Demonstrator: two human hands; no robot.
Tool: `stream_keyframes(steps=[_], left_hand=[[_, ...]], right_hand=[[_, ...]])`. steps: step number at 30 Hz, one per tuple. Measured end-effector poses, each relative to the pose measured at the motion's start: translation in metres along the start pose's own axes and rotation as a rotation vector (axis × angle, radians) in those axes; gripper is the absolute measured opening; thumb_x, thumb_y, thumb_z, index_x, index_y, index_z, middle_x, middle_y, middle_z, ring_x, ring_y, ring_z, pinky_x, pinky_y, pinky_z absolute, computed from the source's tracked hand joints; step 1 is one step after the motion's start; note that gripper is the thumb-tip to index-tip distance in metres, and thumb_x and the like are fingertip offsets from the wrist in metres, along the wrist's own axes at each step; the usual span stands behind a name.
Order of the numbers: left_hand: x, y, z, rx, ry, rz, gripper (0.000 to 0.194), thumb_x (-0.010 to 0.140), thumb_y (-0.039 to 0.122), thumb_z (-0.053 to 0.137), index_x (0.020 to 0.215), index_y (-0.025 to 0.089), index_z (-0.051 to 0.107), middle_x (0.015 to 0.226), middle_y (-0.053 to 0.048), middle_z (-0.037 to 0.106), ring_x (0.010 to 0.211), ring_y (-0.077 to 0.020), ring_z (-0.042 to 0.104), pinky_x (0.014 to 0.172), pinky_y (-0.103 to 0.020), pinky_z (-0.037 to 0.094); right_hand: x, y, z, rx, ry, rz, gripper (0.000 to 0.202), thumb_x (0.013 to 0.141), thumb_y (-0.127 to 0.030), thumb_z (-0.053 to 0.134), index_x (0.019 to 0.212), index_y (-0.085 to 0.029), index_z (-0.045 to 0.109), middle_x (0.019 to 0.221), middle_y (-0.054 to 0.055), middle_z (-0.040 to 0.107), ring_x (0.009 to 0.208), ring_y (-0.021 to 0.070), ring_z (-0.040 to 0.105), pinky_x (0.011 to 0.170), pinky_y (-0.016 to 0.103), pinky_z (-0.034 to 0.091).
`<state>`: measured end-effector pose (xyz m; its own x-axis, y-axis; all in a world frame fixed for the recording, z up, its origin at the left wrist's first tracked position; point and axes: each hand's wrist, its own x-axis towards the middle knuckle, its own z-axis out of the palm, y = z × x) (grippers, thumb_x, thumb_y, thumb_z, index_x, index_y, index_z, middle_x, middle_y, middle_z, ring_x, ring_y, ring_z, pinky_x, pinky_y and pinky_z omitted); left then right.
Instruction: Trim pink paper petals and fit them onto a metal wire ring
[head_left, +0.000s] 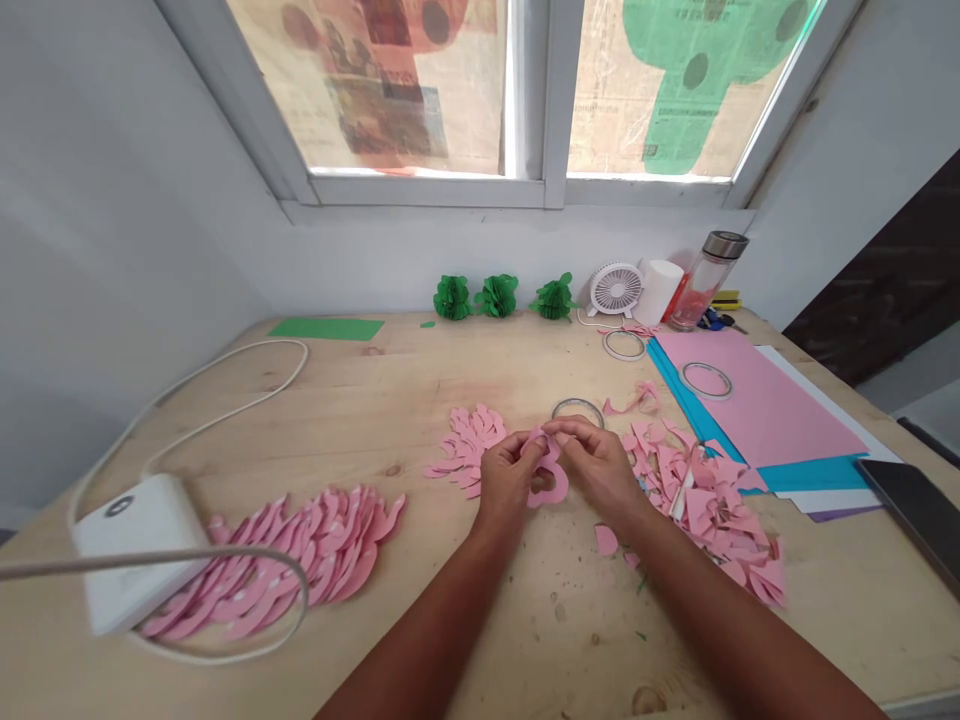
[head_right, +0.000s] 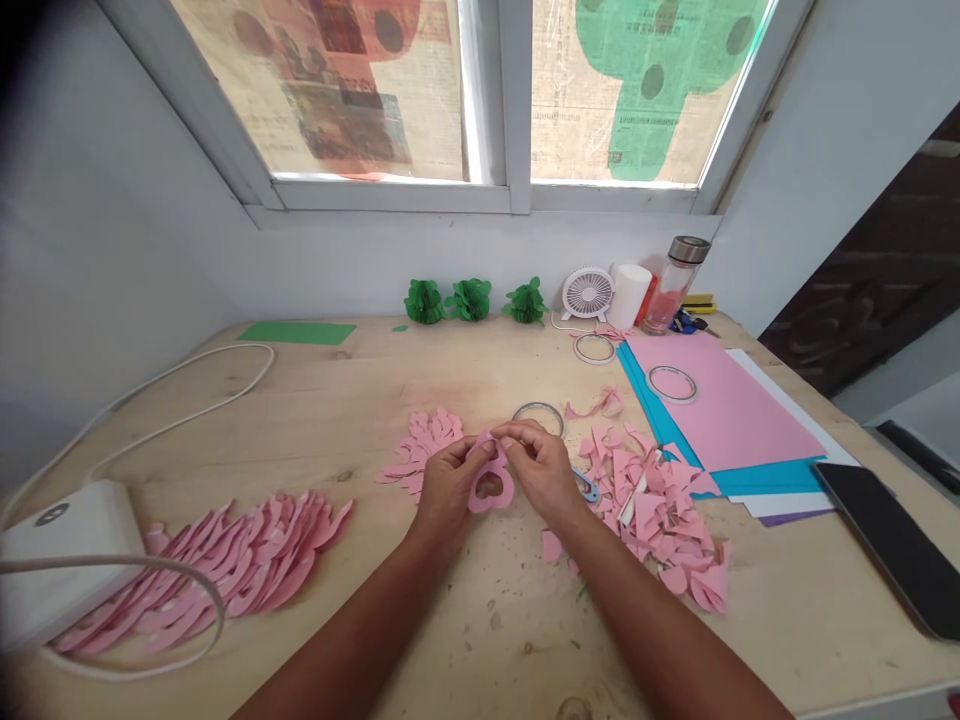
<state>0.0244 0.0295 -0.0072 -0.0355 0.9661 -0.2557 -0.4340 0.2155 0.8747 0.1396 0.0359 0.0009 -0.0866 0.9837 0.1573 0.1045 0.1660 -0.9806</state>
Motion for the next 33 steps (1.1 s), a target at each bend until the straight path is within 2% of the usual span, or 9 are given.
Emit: stream_keyframes(steps=[12,23,33], left_hand=[[0.001,-0.0008,-0.0003,0.012,0.058,-0.001,0.037,0.054,0.039,0.075,0.077,0.01,0.068,0.052,0.0,0.056,0.044,-0.0092,0.049,0.044,-0.021,0.041],[-0.0003,0.0006,-0.0004,-0.003,0.054,0.023,0.029,0.056,0.035,0.074,0.07,0.011,0.067,0.057,-0.001,0.058,0.05,-0.0098,0.051,0.048,-0.021,0.042],[-0.0012,0.0003,-0.0011,-0.003,0.06,0.034,0.028,0.058,0.036,0.073,0.073,0.013,0.069,0.063,-0.001,0.063,0.055,-0.011,0.055,0.051,-0.021,0.043]], right_hand=[[-0.0001,0.0053,0.0021,0.064,0.016,0.016,0.025,0.078,-0.029,0.053,0.095,-0.021,0.069,0.103,0.006,0.061,0.095,0.0189,0.057,0.081,0.031,0.045],[-0.0033,0.0008,0.0051,0.193,0.017,0.127,0.022,0.076,-0.029,0.056,0.091,-0.02,0.069,0.098,0.006,0.062,0.089,0.0182,0.058,0.074,0.03,0.047],[-0.0029,-0.0003,0.0053,0.18,0.029,0.081,0.021,0.076,-0.033,0.059,0.089,-0.021,0.07,0.1,0.006,0.061,0.095,0.0199,0.056,0.081,0.032,0.046]])
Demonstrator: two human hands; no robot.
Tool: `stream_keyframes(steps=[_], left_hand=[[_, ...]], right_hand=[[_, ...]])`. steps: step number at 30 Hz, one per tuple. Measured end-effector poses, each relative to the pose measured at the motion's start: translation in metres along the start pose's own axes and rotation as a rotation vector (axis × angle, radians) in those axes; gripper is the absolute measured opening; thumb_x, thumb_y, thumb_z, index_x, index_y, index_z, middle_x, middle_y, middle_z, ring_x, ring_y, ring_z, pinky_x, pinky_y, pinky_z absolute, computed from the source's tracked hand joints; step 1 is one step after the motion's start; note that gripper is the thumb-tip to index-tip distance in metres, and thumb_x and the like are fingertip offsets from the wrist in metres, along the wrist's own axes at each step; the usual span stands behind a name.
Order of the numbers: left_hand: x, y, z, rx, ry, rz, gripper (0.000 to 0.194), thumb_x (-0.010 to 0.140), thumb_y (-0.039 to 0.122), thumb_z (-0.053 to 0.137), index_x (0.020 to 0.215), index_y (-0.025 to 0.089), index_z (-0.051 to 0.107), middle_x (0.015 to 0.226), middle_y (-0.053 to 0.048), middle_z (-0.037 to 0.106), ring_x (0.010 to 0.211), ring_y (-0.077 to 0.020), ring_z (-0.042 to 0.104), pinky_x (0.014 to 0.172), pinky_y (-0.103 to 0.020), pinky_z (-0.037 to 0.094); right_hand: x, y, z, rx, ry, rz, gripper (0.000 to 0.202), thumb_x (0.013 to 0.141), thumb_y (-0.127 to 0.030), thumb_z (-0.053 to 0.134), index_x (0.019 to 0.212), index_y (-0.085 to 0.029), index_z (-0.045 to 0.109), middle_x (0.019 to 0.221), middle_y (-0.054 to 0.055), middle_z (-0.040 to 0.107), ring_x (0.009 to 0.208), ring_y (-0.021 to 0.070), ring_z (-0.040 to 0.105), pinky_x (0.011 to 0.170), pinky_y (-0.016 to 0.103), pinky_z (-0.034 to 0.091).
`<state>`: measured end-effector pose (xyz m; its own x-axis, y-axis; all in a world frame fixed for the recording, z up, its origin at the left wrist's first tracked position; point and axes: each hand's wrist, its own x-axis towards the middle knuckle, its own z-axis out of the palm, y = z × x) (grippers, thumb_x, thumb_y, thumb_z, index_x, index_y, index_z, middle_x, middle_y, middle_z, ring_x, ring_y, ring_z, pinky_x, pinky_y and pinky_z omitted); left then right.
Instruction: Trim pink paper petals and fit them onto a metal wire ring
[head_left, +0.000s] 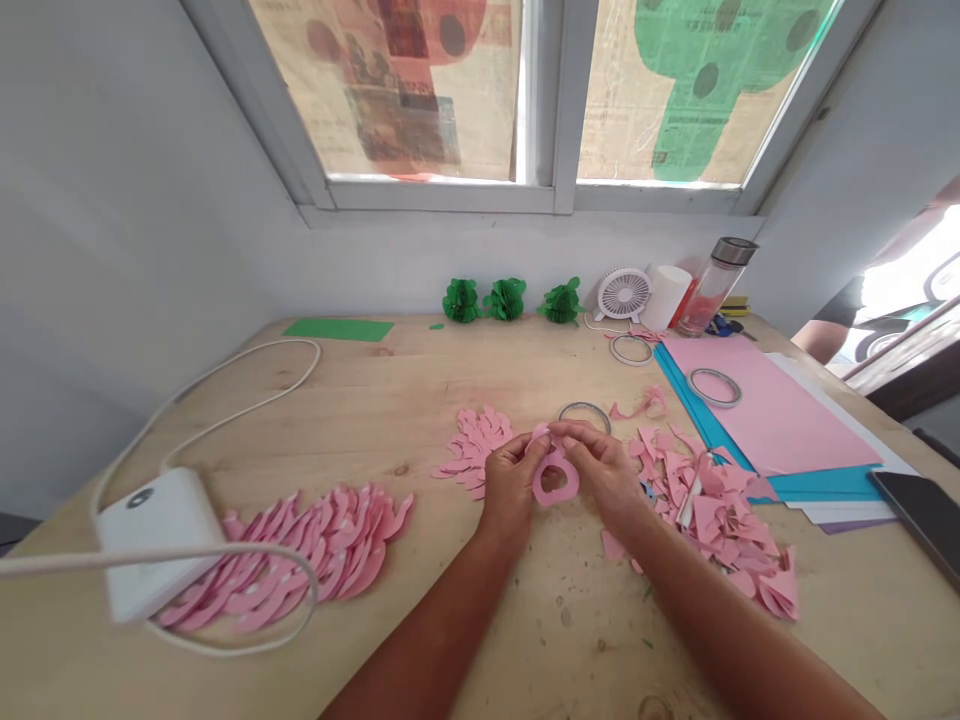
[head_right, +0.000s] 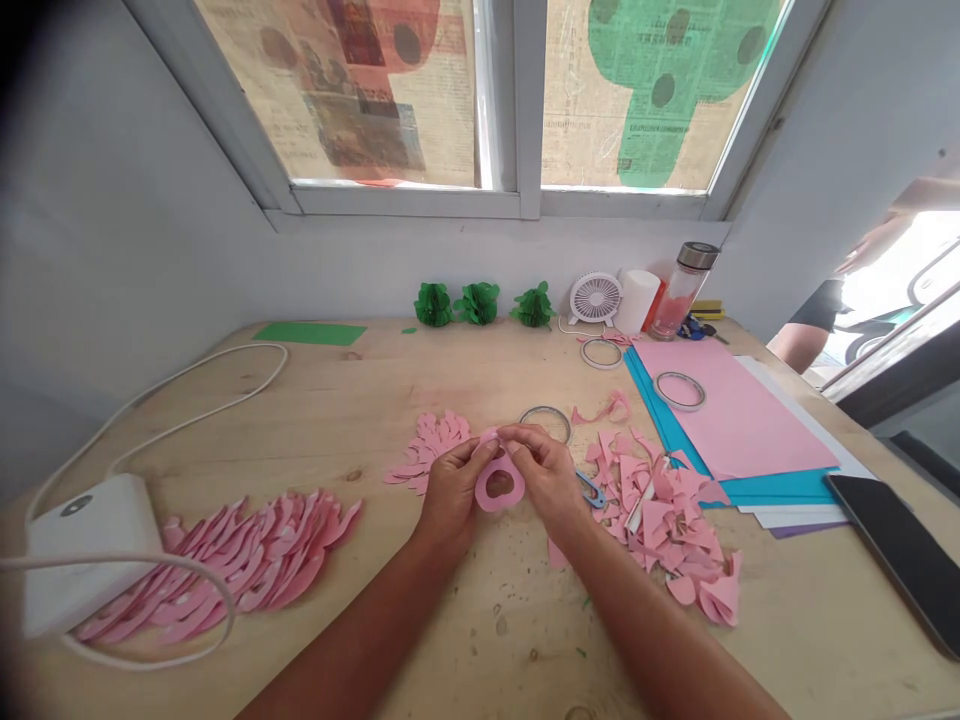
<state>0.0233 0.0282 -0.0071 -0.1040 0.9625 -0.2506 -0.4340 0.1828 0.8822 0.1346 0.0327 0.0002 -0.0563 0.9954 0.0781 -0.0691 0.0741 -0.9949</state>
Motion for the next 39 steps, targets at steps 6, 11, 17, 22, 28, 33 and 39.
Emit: stream_keyframes(steps=[6,11,17,22,28,33,39], left_hand=[[0.001,-0.002,-0.001,-0.012,0.013,0.025,0.027,0.059,0.035,0.073,0.072,0.012,0.068,0.067,-0.004,0.065,0.059,-0.0118,0.056,0.054,-0.021,0.043],[0.0,-0.001,0.0,-0.02,0.035,0.033,0.026,0.059,0.036,0.072,0.067,0.012,0.067,0.064,-0.002,0.063,0.057,-0.0105,0.055,0.053,-0.021,0.042],[-0.001,-0.002,0.002,-0.032,0.055,0.023,0.03,0.058,0.039,0.072,0.064,0.012,0.062,0.056,0.002,0.054,0.047,-0.0079,0.048,0.045,-0.02,0.039],[0.0,-0.005,0.0,0.03,0.099,0.091,0.032,0.061,0.04,0.069,0.062,0.011,0.058,0.054,0.004,0.046,0.043,-0.005,0.041,0.039,-0.017,0.032],[0.001,-0.006,-0.002,0.101,0.151,0.14,0.027,0.064,0.037,0.064,0.058,0.012,0.054,0.051,0.005,0.039,0.042,-0.0049,0.036,0.037,-0.016,0.031],[0.003,-0.006,-0.003,0.125,0.175,0.161,0.027,0.063,0.035,0.063,0.054,0.014,0.048,0.05,0.005,0.038,0.044,-0.0053,0.036,0.037,-0.016,0.034],[0.001,-0.003,-0.001,0.138,0.183,0.173,0.026,0.061,0.035,0.063,0.054,0.014,0.049,0.051,0.006,0.036,0.044,-0.005,0.035,0.037,-0.015,0.036]], right_hand=[[0.001,0.005,0.001,0.01,-0.013,-0.037,0.022,0.076,-0.033,0.058,0.092,-0.022,0.069,0.104,0.006,0.061,0.096,0.0194,0.056,0.084,0.033,0.045],[0.001,0.007,0.0,-0.005,-0.031,-0.065,0.022,0.078,-0.032,0.057,0.093,-0.022,0.069,0.103,0.005,0.06,0.098,0.0188,0.056,0.088,0.033,0.043],[0.0,0.005,0.002,-0.043,-0.038,-0.075,0.022,0.079,-0.031,0.056,0.094,-0.022,0.068,0.105,0.006,0.06,0.099,0.0186,0.056,0.088,0.033,0.043],[-0.002,0.002,0.004,-0.145,-0.057,-0.153,0.023,0.081,-0.031,0.053,0.096,-0.021,0.067,0.105,0.007,0.06,0.1,0.0195,0.055,0.086,0.034,0.044],[-0.005,0.004,0.002,-0.481,-0.072,-0.36,0.027,0.083,-0.023,0.049,0.106,-0.023,0.062,0.104,0.008,0.06,0.103,0.0203,0.052,0.092,0.038,0.041],[-0.008,0.004,0.003,-0.646,-0.052,-0.462,0.029,0.083,-0.018,0.046,0.109,-0.022,0.06,0.105,0.008,0.061,0.103,0.0214,0.051,0.09,0.039,0.042],[-0.009,0.0,0.004,-0.726,-0.024,-0.533,0.03,0.083,-0.016,0.044,0.109,-0.021,0.059,0.102,0.008,0.063,0.098,0.0217,0.053,0.086,0.039,0.043]])
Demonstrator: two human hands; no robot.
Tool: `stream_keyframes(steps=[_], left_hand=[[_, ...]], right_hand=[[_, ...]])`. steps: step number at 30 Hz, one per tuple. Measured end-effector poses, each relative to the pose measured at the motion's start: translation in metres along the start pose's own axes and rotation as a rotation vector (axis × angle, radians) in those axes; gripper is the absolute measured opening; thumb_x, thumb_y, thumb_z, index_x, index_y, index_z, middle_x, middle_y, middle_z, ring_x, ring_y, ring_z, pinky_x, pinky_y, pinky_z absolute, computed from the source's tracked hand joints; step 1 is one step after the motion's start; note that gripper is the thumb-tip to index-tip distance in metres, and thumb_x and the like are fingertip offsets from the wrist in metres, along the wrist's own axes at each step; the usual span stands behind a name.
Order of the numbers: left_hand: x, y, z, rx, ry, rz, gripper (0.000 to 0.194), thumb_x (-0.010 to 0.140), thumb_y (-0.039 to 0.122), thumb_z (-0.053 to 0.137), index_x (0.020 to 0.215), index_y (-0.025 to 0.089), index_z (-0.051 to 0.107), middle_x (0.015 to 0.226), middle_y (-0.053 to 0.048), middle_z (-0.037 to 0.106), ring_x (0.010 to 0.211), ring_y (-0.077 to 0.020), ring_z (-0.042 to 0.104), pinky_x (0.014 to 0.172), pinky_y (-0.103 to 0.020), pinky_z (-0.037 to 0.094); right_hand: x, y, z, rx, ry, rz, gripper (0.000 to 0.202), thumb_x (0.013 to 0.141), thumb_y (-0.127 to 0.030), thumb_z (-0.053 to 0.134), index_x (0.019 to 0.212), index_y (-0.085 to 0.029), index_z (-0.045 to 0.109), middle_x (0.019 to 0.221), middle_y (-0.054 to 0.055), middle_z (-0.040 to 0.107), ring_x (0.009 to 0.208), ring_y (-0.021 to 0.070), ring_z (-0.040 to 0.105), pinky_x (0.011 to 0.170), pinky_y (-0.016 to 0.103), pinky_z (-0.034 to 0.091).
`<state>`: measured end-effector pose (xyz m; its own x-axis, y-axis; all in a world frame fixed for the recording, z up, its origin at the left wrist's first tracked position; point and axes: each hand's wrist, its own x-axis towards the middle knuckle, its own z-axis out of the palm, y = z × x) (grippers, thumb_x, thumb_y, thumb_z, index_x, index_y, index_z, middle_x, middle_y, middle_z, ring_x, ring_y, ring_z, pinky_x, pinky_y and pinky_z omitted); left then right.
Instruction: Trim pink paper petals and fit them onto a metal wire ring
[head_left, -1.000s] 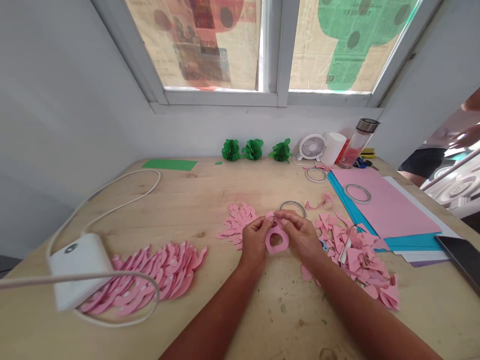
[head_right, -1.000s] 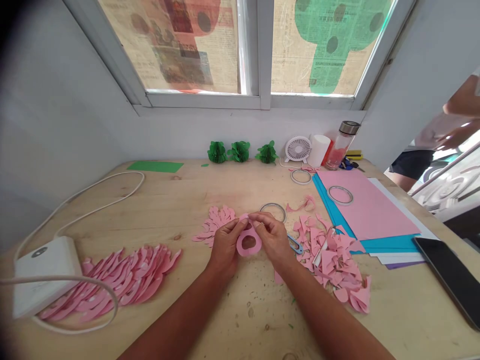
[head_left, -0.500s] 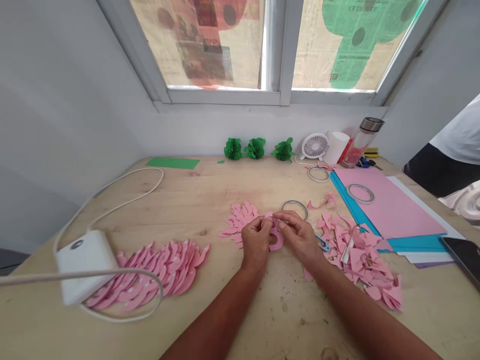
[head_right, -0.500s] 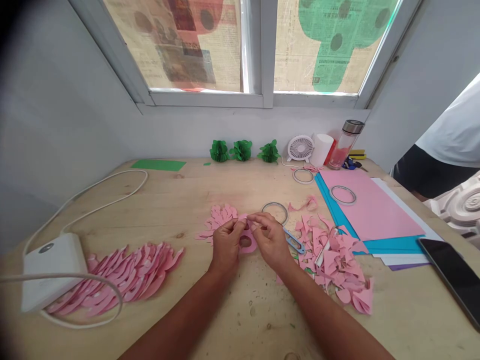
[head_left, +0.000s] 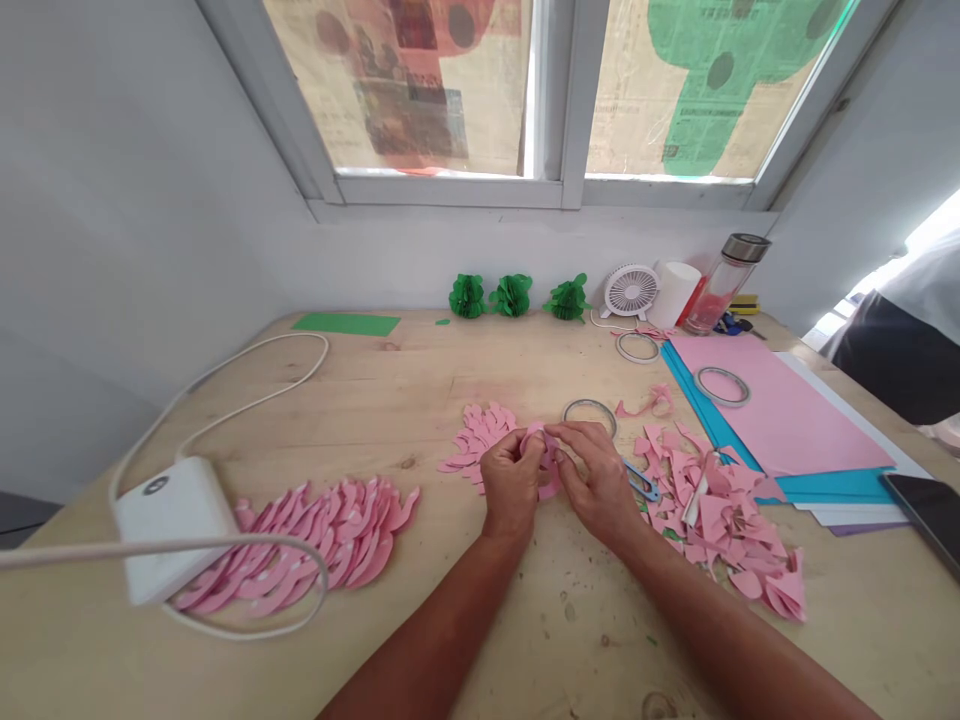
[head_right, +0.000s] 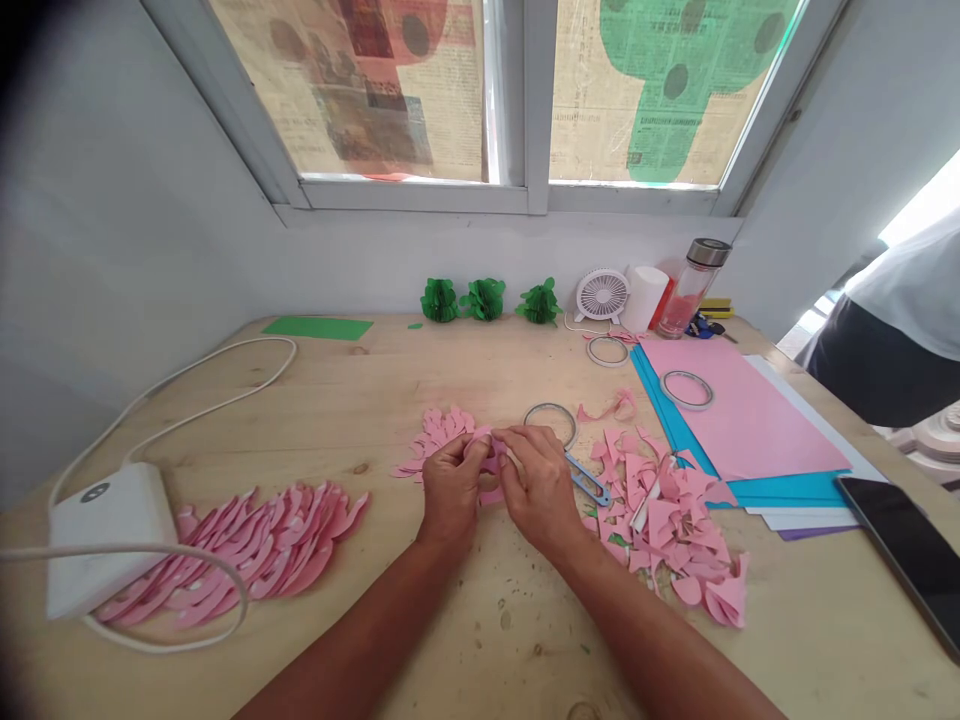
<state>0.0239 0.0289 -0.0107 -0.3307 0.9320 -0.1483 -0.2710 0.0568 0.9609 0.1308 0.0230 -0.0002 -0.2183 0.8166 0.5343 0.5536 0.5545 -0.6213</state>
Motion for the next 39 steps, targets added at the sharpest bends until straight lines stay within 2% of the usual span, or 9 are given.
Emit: stream_keyframes(steps=[7,11,16,22,26,31,35,37,39], left_hand=[[-0.003,0.007,0.001,0.031,-0.007,0.01,0.025,0.063,0.036,0.062,0.057,0.013,0.053,0.052,0.005,0.037,0.044,-0.0044,0.034,0.038,-0.015,0.037],[-0.006,0.006,0.001,0.055,-0.106,0.034,0.029,0.065,0.039,0.063,0.055,0.013,0.052,0.05,0.006,0.037,0.041,-0.0039,0.035,0.037,-0.015,0.034],[-0.008,0.004,0.001,0.119,-0.224,0.069,0.026,0.068,0.039,0.062,0.061,0.014,0.058,0.049,0.005,0.044,0.04,-0.0058,0.043,0.038,-0.016,0.035],[-0.008,0.003,0.001,0.162,-0.33,0.091,0.024,0.072,0.037,0.06,0.066,0.014,0.061,0.049,0.004,0.049,0.041,-0.0073,0.048,0.041,-0.017,0.039],[-0.009,0.002,0.001,0.164,-0.386,0.06,0.021,0.072,0.035,0.06,0.071,0.014,0.062,0.051,0.003,0.054,0.044,-0.01,0.053,0.046,-0.02,0.043],[-0.005,-0.002,0.002,0.141,-0.334,0.018,0.022,0.068,0.035,0.063,0.063,0.015,0.058,0.049,0.004,0.053,0.042,-0.0081,0.048,0.044,-0.018,0.039],[-0.001,-0.003,0.002,0.14,-0.266,-0.003,0.026,0.065,0.037,0.065,0.058,0.014,0.057,0.049,0.001,0.054,0.045,-0.0084,0.047,0.045,-0.018,0.038],[-0.001,-0.004,0.002,0.144,-0.261,-0.016,0.027,0.065,0.038,0.065,0.057,0.014,0.057,0.048,0.001,0.053,0.043,-0.0081,0.046,0.044,-0.019,0.037],[-0.001,-0.005,0.002,0.167,-0.268,-0.013,0.027,0.065,0.038,0.064,0.058,0.013,0.057,0.048,0.001,0.052,0.043,-0.008,0.045,0.044,-0.018,0.036]], right_hand=[[0.0,0.007,0.001,0.032,0.047,0.068,0.027,0.081,-0.018,0.047,0.105,-0.02,0.06,0.098,0.008,0.064,0.097,0.0211,0.054,0.086,0.038,0.043],[0.002,0.014,0.0,0.152,0.062,0.192,0.024,0.082,-0.023,0.047,0.099,-0.021,0.063,0.094,0.006,0.066,0.092,0.0197,0.057,0.081,0.034,0.045],[0.004,0.013,-0.002,0.25,0.067,0.329,0.018,0.079,-0.03,0.051,0.085,-0.02,0.064,0.083,0.004,0.066,0.077,0.0165,0.06,0.071,0.028,0.047],[0.005,0.009,-0.004,0.194,0.108,0.43,0.016,0.078,-0.032,0.053,0.077,-0.019,0.061,0.073,0.002,0.064,0.067,0.0143,0.057,0.063,0.025,0.044],[0.004,0.017,-0.003,0.159,0.084,0.416,0.017,0.08,-0.033,0.049,0.078,-0.019,0.058,0.071,0.002,0.063,0.065,0.0143,0.055,0.062,0.026,0.043],[0.006,0.023,-0.007,0.178,0.064,0.356,0.02,0.082,-0.035,0.047,0.081,-0.018,0.059,0.078,0.004,0.064,0.073,0.0159,0.057,0.067,0.028,0.044],[0.012,0.03,-0.019,0.169,0.207,0.379,0.025,0.084,-0.036,0.045,0.096,-0.019,0.059,0.09,0.006,0.067,0.084,0.0177,0.059,0.074,0.031,0.044],[0.014,0.038,-0.026,0.065,0.225,0.405,0.025,0.084,-0.033,0.044,0.093,-0.018,0.062,0.089,0.006,0.067,0.08,0.0179,0.059,0.073,0.032,0.043],[0.015,0.048,-0.031,-0.064,0.182,0.396,0.023,0.082,-0.03,0.045,0.09,-0.018,0.064,0.087,0.006,0.067,0.08,0.019,0.058,0.073,0.033,0.043]])
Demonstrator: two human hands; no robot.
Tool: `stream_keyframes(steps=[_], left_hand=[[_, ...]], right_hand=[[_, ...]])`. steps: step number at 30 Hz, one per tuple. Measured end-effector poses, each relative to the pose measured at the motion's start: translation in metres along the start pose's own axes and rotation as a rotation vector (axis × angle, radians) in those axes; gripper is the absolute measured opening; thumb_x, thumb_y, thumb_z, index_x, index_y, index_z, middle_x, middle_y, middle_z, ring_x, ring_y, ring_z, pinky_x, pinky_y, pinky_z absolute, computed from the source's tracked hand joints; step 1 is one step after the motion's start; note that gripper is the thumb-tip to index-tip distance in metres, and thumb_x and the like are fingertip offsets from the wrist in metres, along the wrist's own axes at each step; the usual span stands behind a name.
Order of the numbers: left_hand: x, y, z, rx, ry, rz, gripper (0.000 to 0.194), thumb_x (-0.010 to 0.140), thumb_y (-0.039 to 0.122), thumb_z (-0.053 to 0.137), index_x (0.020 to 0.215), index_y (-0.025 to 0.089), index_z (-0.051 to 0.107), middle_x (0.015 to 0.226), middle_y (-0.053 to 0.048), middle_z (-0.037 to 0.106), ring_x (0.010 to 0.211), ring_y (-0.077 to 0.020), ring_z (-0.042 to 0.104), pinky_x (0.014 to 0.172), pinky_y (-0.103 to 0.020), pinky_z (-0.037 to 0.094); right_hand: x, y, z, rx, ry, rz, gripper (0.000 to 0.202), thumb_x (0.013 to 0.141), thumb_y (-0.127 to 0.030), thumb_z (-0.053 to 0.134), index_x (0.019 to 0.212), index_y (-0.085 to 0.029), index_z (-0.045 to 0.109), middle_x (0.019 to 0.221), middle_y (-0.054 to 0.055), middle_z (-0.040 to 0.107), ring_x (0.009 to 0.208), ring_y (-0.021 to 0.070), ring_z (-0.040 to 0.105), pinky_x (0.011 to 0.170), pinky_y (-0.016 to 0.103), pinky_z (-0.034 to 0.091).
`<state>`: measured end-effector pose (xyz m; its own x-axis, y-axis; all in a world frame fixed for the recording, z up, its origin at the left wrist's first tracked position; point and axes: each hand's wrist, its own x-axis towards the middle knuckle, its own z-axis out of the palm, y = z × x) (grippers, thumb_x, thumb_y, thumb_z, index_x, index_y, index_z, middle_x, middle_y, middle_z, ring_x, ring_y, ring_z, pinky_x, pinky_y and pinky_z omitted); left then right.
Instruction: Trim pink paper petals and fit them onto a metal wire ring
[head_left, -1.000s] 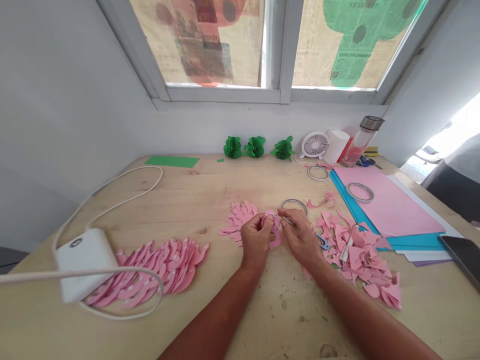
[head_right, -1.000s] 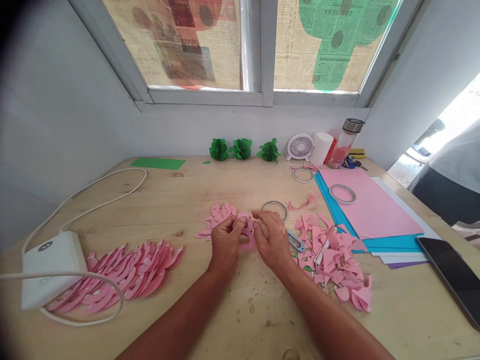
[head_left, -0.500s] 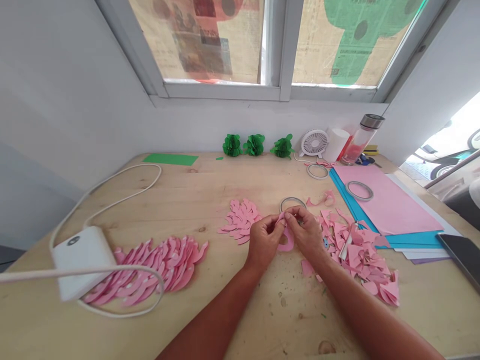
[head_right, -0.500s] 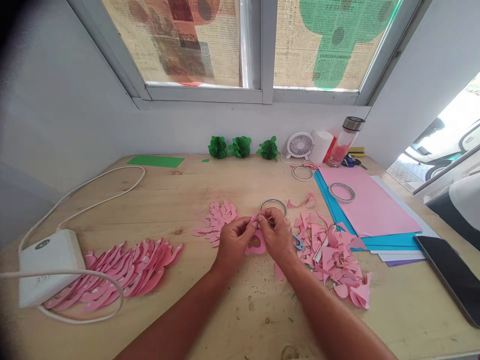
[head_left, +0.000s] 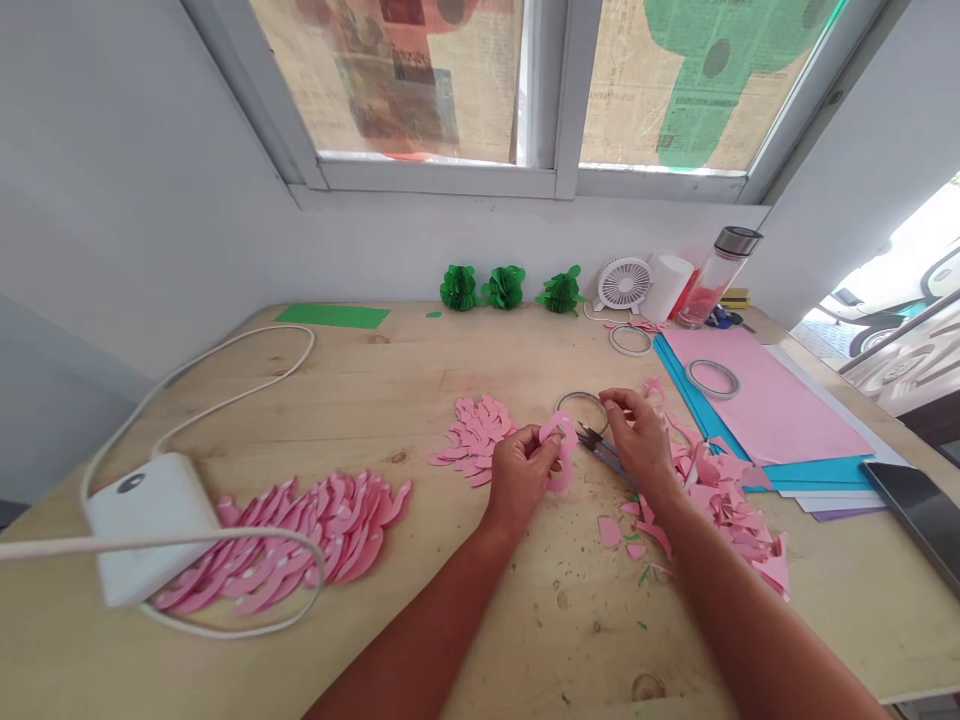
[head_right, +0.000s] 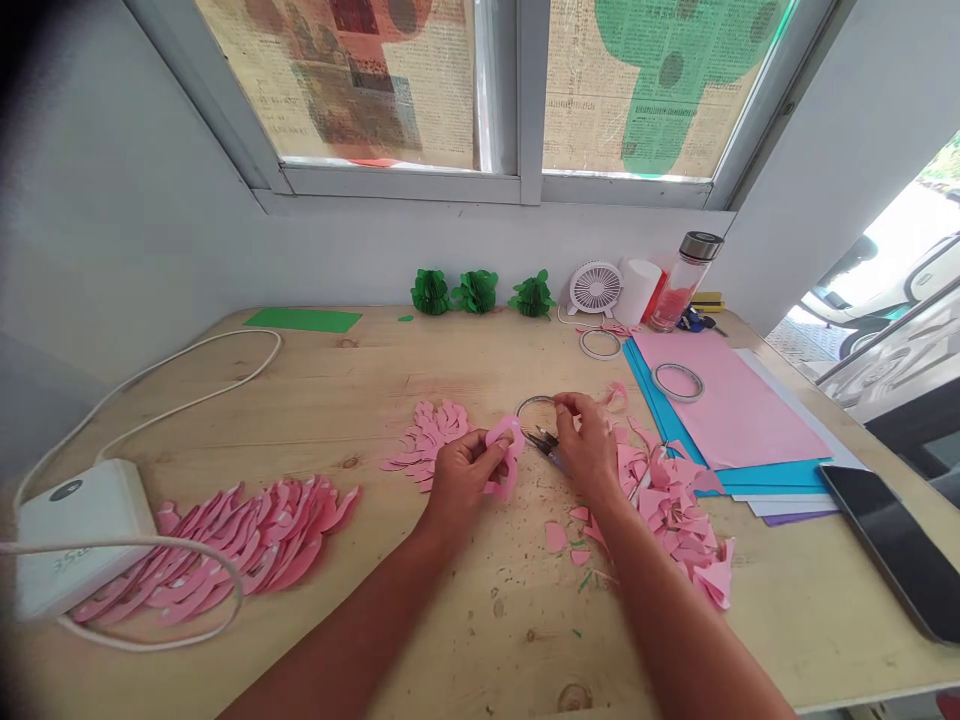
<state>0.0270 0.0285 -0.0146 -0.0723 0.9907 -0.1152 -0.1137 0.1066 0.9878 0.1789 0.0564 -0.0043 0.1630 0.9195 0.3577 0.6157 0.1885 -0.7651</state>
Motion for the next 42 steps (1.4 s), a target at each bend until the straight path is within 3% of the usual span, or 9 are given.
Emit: stream_keyframes(steps=[7,12,15,21,29,38,42], left_hand=[[-0.001,-0.001,-0.001,0.104,-0.057,0.079,0.025,0.072,0.035,0.058,0.058,0.014,0.057,0.049,0.004,0.045,0.045,-0.0068,0.038,0.044,-0.018,0.029],[-0.001,-0.003,-0.001,0.162,-0.107,0.137,0.023,0.073,0.034,0.056,0.063,0.015,0.061,0.054,0.002,0.051,0.051,-0.0096,0.044,0.049,-0.019,0.035],[-0.003,-0.006,-0.001,0.212,-0.173,0.147,0.021,0.074,0.034,0.055,0.067,0.016,0.064,0.06,0.0,0.058,0.057,-0.012,0.051,0.054,-0.02,0.038],[-0.008,-0.002,0.001,0.438,-0.227,0.331,0.017,0.075,0.025,0.052,0.073,0.019,0.069,0.085,-0.005,0.069,0.074,-0.0176,0.06,0.063,-0.024,0.043],[-0.009,0.001,0.0,0.601,-0.274,0.392,0.019,0.076,0.016,0.049,0.077,0.02,0.067,0.103,-0.004,0.067,0.09,-0.0177,0.061,0.074,-0.026,0.044],[-0.01,0.009,0.0,0.664,-0.367,0.413,0.022,0.076,0.013,0.045,0.069,0.019,0.065,0.102,-0.004,0.066,0.089,-0.0169,0.061,0.071,-0.024,0.045],[-0.01,0.007,0.0,0.662,-0.396,0.449,0.023,0.079,0.014,0.044,0.079,0.021,0.066,0.109,-0.003,0.064,0.097,-0.0173,0.06,0.077,-0.024,0.045]], right_hand=[[0.002,0.015,0.0,-0.436,-0.199,-0.219,0.021,0.081,-0.02,0.046,0.088,-0.02,0.067,0.091,0.008,0.065,0.091,0.0238,0.052,0.078,0.036,0.038],[-0.003,0.013,0.004,-0.594,-0.223,-0.292,0.02,0.083,-0.023,0.048,0.085,-0.022,0.068,0.091,0.01,0.065,0.09,0.0258,0.05,0.075,0.037,0.035],[-0.004,0.012,0.004,-0.594,-0.232,-0.301,0.019,0.083,-0.024,0.048,0.083,-0.022,0.067,0.087,0.01,0.064,0.089,0.0255,0.049,0.073,0.037,0.034],[-0.003,0.014,0.005,-0.61,-0.213,-0.312,0.015,0.08,-0.023,0.051,0.077,-0.022,0.066,0.088,0.008,0.064,0.086,0.0241,0.048,0.072,0.036,0.033],[-0.004,0.01,0.005,-0.598,-0.192,-0.3,0.013,0.08,-0.021,0.052,0.076,-0.02,0.063,0.087,0.008,0.064,0.086,0.0239,0.047,0.072,0.036,0.031],[-0.004,0.006,0.006,-0.57,-0.212,-0.317,0.01,0.079,-0.016,0.051,0.074,-0.019,0.059,0.078,0.007,0.063,0.083,0.0231,0.047,0.068,0.034,0.03],[-0.003,0.007,0.008,-0.549,-0.223,-0.304,0.008,0.078,-0.015,0.052,0.072,-0.019,0.057,0.076,0.006,0.062,0.082,0.0227,0.047,0.068,0.034,0.03]])
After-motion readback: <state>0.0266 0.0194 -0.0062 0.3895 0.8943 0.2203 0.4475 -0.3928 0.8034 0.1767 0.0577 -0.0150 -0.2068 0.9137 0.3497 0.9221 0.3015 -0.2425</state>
